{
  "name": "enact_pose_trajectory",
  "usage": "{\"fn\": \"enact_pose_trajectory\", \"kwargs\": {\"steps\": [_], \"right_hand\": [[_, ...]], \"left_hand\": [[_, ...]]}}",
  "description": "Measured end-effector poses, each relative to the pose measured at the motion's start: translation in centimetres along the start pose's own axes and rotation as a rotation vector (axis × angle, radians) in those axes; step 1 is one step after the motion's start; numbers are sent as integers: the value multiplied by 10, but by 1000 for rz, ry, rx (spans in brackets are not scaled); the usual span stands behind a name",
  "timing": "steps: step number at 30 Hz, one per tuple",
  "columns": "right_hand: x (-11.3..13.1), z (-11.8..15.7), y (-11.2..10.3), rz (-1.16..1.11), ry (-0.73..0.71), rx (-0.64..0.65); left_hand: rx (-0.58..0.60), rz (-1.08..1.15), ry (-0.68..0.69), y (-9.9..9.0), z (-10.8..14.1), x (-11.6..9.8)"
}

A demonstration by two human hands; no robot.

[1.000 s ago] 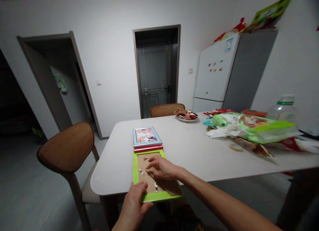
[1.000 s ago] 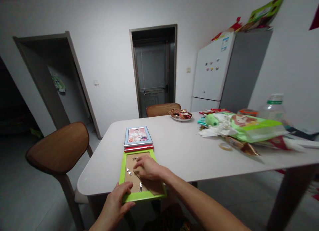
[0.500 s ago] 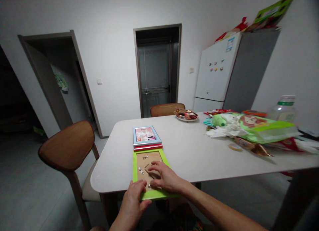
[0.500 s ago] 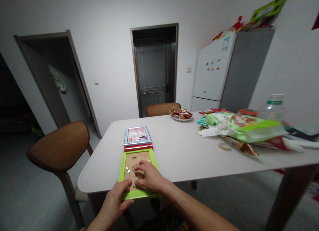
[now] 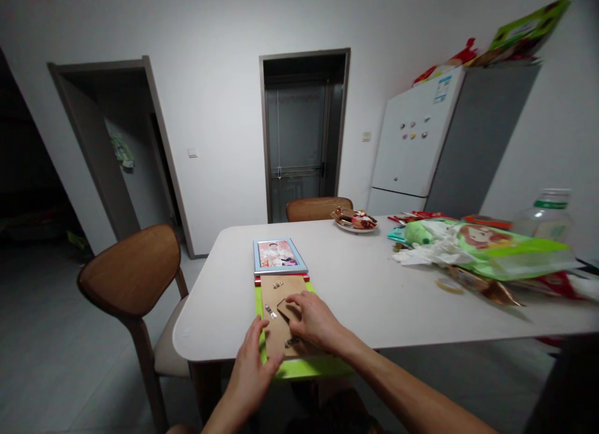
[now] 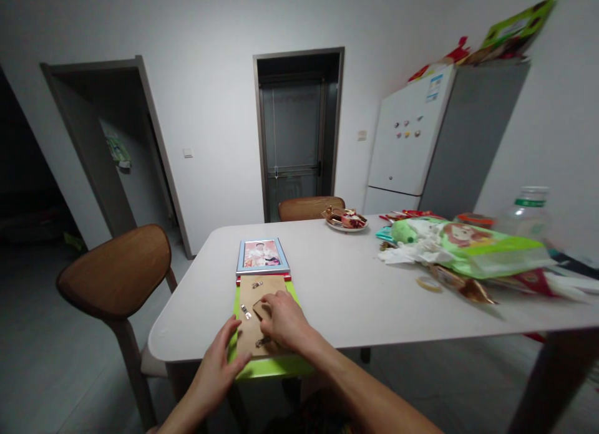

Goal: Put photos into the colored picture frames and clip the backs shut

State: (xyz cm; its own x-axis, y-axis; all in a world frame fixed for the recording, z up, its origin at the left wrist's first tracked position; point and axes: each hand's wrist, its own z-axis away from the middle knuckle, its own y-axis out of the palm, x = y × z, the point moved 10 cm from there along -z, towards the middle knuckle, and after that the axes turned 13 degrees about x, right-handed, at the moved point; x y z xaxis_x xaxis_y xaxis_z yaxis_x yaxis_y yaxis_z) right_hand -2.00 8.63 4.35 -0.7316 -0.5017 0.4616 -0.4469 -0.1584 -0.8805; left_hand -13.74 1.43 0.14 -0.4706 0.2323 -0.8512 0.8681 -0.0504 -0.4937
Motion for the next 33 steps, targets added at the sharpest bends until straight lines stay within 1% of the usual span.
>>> {"fn": "enact_pose_trajectory", "kwargs": {"steps": [3, 6, 8, 10, 12, 14, 16, 19, 21, 23, 25, 26, 28, 29, 30, 33], "right_hand": [[18, 1, -12, -30, -41, -44], [39, 5, -21, -99, -129, -63], [38, 7, -25, -139, -144, -66], [18, 9, -27, -115, -76, -75], [-14, 11, -25, -20, 56, -80], [-49, 12, -15, 74, 193, -38], [-73, 14, -3, 124, 265, 6], [-88, 14, 8, 147, 294, 23], [-90, 13, 9, 137, 305, 17], [-93, 12, 5, 92, 321, 2], [-97, 13, -1, -24, 356, -13], [-100, 15, -2, -117, 379, -17], [-101, 20, -2, -353, 409, -1], [-99, 22, -1, -481, 409, 17], [-94, 23, 0, -603, 394, 32], [-71, 25, -5, -905, 314, 21]], "left_hand": [[-77, 165, 5, -11, -12, 1], [-175, 333, 1, -30, -16, 3], [-192, 461, -33, -43, -12, 11], [-191, 548, -104, -59, -5, 26], [-222, 553, -188, -79, 7, 43], [-263, 502, -238, -99, 18, 56], [-283, 410, -255, -113, 24, 64], [-276, 261, -276, -122, 28, 70], [-289, 133, -291, -126, 29, 73], [-314, -56, -292, -130, 30, 71], [-341, -248, -275, -130, 29, 64], [-353, -314, -257, -126, 29, 59], [-355, -363, -191, -112, 25, 43], [-345, -350, -146, -101, 23, 32], [-307, -323, -98, -86, 19, 20], [-148, -260, 45, -34, 6, -25]]}}
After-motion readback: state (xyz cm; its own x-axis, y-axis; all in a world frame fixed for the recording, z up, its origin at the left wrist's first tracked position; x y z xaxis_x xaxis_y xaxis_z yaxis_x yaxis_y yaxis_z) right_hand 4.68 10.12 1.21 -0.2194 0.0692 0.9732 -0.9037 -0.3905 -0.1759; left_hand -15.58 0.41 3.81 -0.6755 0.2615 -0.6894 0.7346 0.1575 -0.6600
